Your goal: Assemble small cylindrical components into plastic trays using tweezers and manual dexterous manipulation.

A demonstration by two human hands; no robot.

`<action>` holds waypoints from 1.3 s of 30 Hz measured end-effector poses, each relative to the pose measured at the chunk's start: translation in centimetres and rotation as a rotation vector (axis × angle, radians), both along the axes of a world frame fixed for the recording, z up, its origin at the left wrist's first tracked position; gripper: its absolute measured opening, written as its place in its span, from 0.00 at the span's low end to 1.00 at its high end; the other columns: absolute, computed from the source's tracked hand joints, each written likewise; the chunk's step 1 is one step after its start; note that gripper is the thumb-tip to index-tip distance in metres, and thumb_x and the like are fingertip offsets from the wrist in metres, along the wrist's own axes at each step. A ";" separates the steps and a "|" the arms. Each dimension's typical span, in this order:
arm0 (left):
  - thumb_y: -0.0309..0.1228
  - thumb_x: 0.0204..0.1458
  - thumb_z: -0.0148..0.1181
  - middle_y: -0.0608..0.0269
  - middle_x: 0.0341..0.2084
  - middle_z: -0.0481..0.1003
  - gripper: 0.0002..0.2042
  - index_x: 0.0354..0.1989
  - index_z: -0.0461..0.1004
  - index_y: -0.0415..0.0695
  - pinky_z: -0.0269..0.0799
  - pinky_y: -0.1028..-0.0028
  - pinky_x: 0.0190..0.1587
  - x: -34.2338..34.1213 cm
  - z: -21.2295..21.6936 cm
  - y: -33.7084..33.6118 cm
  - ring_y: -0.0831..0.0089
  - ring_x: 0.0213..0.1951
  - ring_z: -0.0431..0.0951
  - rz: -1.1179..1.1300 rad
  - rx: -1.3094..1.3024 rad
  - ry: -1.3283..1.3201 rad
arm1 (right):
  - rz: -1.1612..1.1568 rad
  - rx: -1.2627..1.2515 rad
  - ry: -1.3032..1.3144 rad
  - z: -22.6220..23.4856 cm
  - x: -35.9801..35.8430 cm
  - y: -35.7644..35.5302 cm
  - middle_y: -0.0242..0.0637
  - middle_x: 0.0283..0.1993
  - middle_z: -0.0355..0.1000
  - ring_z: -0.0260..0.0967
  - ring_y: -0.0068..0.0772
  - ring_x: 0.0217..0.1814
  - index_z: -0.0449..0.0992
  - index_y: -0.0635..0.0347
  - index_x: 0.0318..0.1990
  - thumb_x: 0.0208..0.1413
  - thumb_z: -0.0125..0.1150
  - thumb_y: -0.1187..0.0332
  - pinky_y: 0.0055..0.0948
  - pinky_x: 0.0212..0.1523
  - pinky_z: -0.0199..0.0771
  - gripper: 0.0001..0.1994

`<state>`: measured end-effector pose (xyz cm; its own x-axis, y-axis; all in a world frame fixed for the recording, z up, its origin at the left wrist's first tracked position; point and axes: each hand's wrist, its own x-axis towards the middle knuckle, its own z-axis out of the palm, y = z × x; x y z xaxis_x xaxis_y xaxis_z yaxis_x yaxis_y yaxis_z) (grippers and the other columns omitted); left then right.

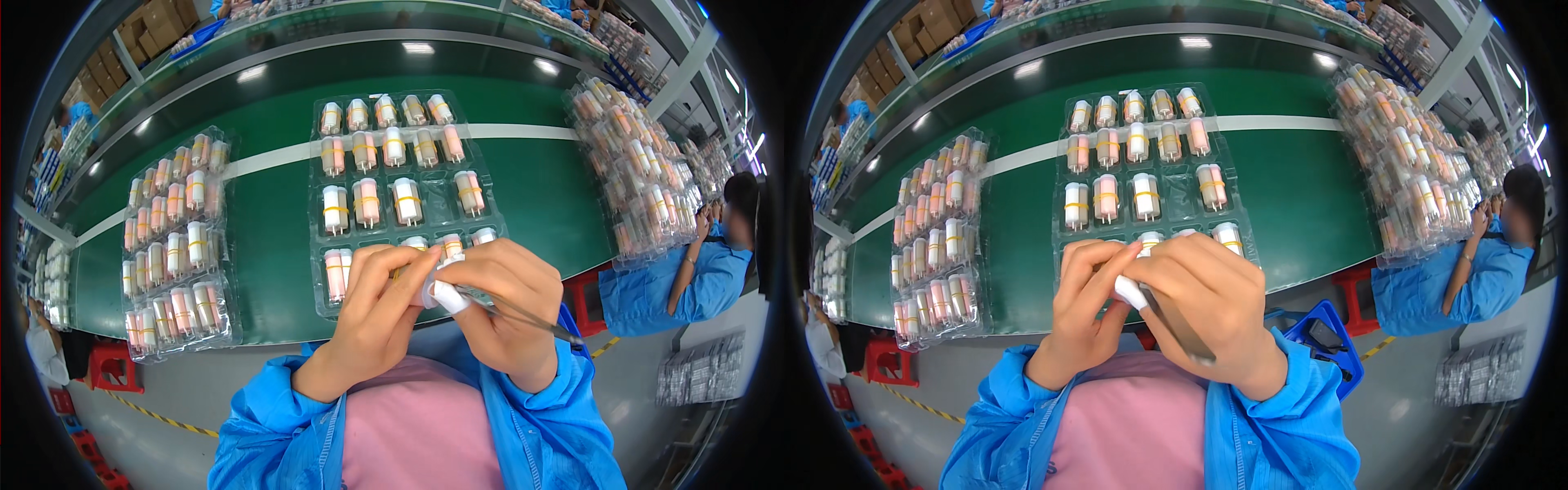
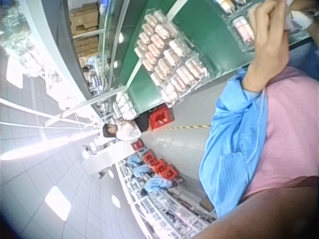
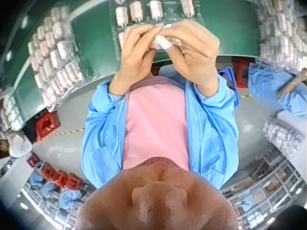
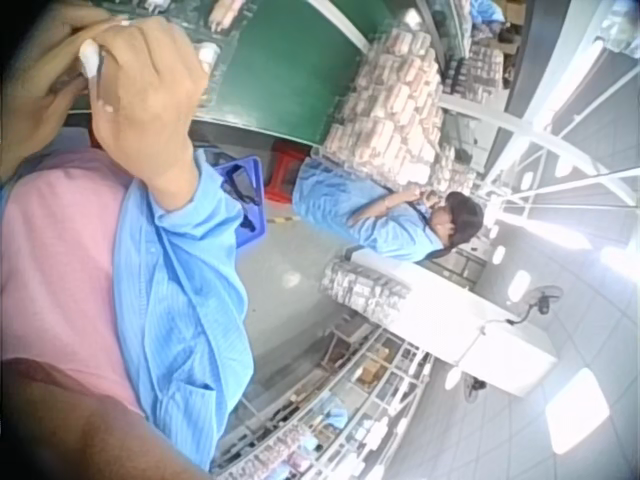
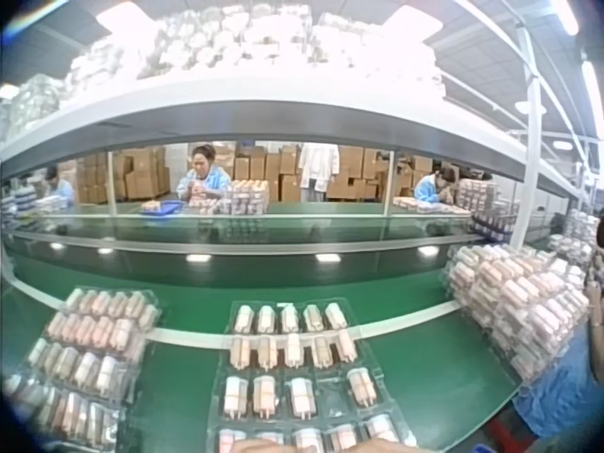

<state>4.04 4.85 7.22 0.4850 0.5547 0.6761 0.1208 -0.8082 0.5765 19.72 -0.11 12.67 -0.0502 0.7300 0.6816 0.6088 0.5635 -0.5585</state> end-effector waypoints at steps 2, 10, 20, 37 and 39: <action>0.13 0.34 0.60 0.52 0.41 0.69 0.29 0.53 0.69 0.35 0.67 0.70 0.40 -0.1 0.2 -0.7 0.60 0.41 0.68 -0.071 -0.182 -0.080 | 0.052 -0.079 0.097 -0.1 0.6 0.0 0.42 0.29 0.74 0.72 0.35 0.28 0.77 0.66 0.32 0.38 0.64 0.80 0.25 0.28 0.69 0.10; 0.15 0.41 0.60 0.51 0.45 0.67 0.28 0.56 0.65 0.34 0.69 0.77 0.39 -0.3 0.1 -0.7 0.67 0.44 0.69 -0.255 -0.461 -0.269 | 0.013 -0.091 0.611 -1.6 0.5 -1.4 0.45 0.35 0.72 0.71 0.29 0.33 0.76 0.70 0.36 0.44 0.63 0.81 0.21 0.32 0.74 0.10; 0.17 0.44 0.62 0.49 0.49 0.65 0.25 0.52 0.60 0.38 0.70 0.73 0.47 -0.1 -1.4 -0.5 0.66 0.53 0.68 -0.443 -0.556 -0.428 | 0.175 -0.220 0.900 -1.6 -0.2 -1.7 0.46 0.41 0.69 0.75 0.35 0.39 0.74 0.73 0.40 0.48 0.58 0.82 0.26 0.37 0.80 0.10; 0.14 0.41 0.58 0.46 0.48 0.64 0.29 0.57 0.63 0.34 0.66 0.68 0.46 0.0 -0.5 -0.8 0.55 0.46 0.66 -0.136 -0.277 -0.186 | 0.012 -0.024 0.473 -2.2 -1.3 -1.4 0.43 0.33 0.76 0.74 0.33 0.33 0.78 0.66 0.34 0.43 0.67 0.76 0.24 0.34 0.72 0.09; 0.13 0.40 0.58 0.46 0.47 0.64 0.29 0.57 0.63 0.35 0.66 0.68 0.46 0.0 -0.5 -0.8 0.55 0.45 0.66 -0.130 -0.278 -0.193 | 0.023 -0.021 0.454 -2.2 -1.2 -1.3 0.42 0.32 0.76 0.74 0.33 0.32 0.78 0.65 0.35 0.43 0.66 0.76 0.25 0.34 0.72 0.09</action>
